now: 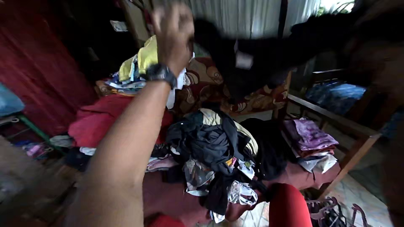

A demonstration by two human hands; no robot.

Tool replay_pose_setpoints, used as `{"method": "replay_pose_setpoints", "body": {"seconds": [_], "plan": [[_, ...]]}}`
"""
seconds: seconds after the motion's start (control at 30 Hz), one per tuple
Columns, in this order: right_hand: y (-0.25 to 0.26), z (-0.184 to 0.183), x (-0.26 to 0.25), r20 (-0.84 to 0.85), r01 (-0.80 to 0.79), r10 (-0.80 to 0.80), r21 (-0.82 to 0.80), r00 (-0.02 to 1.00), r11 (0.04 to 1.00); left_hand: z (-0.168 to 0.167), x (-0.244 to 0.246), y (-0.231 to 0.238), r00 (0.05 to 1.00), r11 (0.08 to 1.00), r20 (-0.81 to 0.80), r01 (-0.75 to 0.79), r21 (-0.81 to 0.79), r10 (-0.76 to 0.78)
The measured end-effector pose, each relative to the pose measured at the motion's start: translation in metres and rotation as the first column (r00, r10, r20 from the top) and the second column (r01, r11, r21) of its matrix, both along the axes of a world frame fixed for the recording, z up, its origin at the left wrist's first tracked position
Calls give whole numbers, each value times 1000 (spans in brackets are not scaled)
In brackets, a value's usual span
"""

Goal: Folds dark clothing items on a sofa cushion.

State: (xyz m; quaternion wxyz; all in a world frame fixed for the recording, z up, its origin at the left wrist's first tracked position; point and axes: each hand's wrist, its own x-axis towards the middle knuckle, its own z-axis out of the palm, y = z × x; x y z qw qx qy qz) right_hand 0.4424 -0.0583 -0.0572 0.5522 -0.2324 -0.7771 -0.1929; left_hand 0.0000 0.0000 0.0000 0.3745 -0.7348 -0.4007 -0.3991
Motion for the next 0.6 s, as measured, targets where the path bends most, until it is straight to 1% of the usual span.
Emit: {"method": "replay_pose_setpoints", "body": {"seconds": [0.03,0.07,0.1,0.13,0.17,0.2,0.23,0.27,0.3,0.33,0.37,0.4,0.43,0.47,0.5,0.53,0.57,0.6], "plan": [[-30,-39,-52,55,41,-33,-154,998,987,-41,-15,9,996,998,-86,-3,-68,-3],[-44,-78,-95,104,66,-35,-305,994,950,-83,-33,22,989,988,-150,-40,-149,18],[-46,-119,-129,174,92,-10,-472,985,877,-122,-49,34,978,964,-198,-107,-244,59],[-44,-162,-155,263,112,73,-628,962,770,-159,-63,44,967,916,-228,-190,-354,112],[-40,-202,-174,341,121,224,-751,913,649,-193,-74,50,956,847,-236,-266,-461,172],[-35,-237,-187,382,128,405,-839,831,528,-221,-82,54,944,769,-220,-327,-549,244],[-32,-263,-196,343,108,565,-907,750,408,-242,-86,54,931,703,-178,-359,-614,320],[-31,-283,-199,259,68,656,-951,709,302,-257,-86,49,924,678,-93,-339,-652,372],[-31,-294,-199,160,4,678,-974,718,226,-268,-82,42,918,690,15,-286,-665,395],[-31,-304,-198,64,-85,652,-977,756,194,-277,-74,33,911,727,127,-223,-649,392],[-29,-313,-197,-27,-182,585,-961,810,207,-284,-63,24,900,774,226,-167,-611,372],[-27,-322,-200,-109,-262,493,-932,863,251,-289,-50,18,889,812,306,-113,-573,340],[-24,-331,-206,-173,-302,386,-903,906,305,-294,-36,14,877,828,363,-68,-557,316],[-22,-340,-216,-216,-305,269,-883,939,356,-297,-21,11,855,809,406,-25,-588,321],[-20,-347,-227,-255,-294,150,-875,955,385,-299,-9,11,822,766,450,26,-642,349],[-18,-352,-239,-283,-278,41,-886,958,372,-301,2,14,770,718,507,92,-690,388],[-16,-357,-252,-293,-262,-42,-902,955,344,-304,11,20,699,700,580,159,-696,418],[-14,-361,-264,-279,-233,-102,-917,955,325,-310,19,27,625,706,647,208,-677,437]]}}
